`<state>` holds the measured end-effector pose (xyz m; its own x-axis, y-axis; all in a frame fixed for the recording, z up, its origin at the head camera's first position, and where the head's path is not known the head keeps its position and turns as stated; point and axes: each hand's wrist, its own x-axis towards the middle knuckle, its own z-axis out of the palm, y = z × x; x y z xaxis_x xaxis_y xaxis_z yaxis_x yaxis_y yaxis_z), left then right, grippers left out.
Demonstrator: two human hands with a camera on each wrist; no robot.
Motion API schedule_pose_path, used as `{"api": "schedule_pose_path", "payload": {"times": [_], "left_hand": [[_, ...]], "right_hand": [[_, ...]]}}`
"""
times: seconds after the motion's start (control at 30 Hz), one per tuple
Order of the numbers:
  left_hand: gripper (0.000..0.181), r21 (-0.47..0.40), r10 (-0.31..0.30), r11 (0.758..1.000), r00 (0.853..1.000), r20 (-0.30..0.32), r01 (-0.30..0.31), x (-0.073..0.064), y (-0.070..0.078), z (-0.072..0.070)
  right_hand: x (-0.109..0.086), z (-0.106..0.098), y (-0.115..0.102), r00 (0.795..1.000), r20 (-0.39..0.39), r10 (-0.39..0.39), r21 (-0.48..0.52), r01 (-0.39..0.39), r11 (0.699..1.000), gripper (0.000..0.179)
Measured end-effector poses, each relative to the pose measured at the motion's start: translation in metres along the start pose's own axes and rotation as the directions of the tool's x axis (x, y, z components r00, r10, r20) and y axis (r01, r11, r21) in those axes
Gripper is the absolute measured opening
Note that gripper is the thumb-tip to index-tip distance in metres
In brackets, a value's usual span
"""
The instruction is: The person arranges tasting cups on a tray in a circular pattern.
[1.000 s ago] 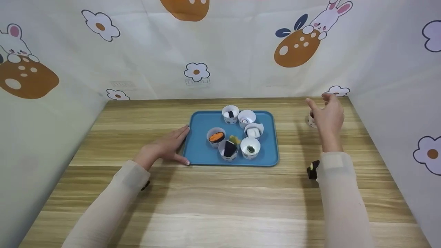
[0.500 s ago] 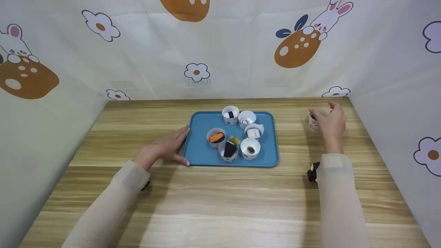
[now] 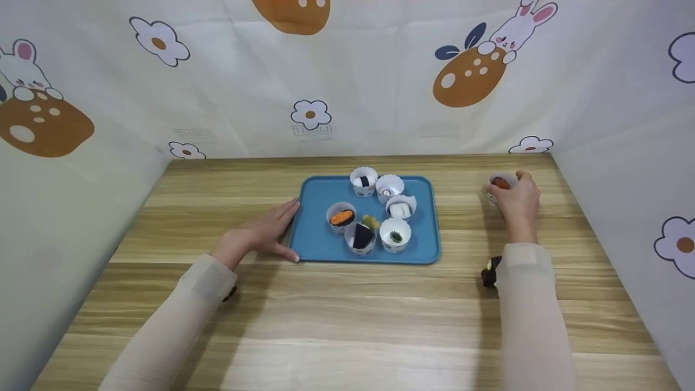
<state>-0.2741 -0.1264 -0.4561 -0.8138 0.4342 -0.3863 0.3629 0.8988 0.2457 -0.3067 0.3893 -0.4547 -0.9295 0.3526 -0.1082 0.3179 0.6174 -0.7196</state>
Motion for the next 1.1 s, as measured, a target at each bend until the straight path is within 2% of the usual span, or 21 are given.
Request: {"api": "schedule_pose_path", "payload": {"times": [0.37,0.63,1.1], "left_hand": [[0.133,0.003,0.01,1.0,1.0,0.0,-0.01,0.001,0.0,0.002],[0.133,-0.023,0.009,1.0,1.0,0.001,-0.009,0.0,-0.001,0.0],[0.133,-0.038,-0.002,0.999,1.0,-0.006,0.002,0.001,0.0,0.001]], "right_hand": [[-0.001,0.0,-0.004,1.0,-0.004,0.026,-0.049,-0.026,0.998,0.082],[-0.003,0.002,-0.014,1.0,0.007,0.018,-0.02,-0.018,1.0,0.082],[-0.015,0.01,-0.048,0.994,0.014,-0.109,-0.036,0.109,0.993,0.083]]}}
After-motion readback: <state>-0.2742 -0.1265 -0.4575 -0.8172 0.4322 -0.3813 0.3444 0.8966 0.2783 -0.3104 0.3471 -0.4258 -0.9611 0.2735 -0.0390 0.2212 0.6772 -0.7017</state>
